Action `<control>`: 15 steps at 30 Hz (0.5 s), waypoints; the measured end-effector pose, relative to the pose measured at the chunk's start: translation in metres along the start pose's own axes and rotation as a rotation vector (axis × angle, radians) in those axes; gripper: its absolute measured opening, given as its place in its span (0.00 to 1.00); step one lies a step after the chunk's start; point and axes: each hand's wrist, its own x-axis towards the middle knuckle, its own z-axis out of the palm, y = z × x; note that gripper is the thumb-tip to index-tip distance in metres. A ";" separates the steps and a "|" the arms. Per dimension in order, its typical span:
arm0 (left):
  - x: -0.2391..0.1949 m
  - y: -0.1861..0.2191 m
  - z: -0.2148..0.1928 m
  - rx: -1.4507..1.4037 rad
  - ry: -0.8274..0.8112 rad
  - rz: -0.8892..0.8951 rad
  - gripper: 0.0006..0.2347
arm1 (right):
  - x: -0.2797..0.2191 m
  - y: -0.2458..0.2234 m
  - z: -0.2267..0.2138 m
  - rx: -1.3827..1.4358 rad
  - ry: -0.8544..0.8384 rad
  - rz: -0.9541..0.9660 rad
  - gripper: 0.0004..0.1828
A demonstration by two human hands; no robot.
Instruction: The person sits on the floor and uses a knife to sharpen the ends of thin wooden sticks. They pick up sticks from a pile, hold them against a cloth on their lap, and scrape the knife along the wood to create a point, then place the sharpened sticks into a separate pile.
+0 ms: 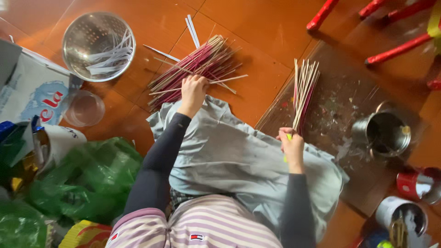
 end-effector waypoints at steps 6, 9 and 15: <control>-0.048 0.081 -0.085 -0.125 -0.209 0.111 0.02 | -0.059 -0.060 0.017 0.367 -0.158 -0.254 0.12; -0.074 0.109 -0.108 -0.166 -0.258 0.125 0.03 | -0.076 -0.076 0.018 0.483 -0.169 -0.257 0.14; -0.099 0.138 -0.130 -0.348 -0.579 -0.030 0.08 | -0.098 -0.075 0.017 0.449 -0.179 -0.319 0.08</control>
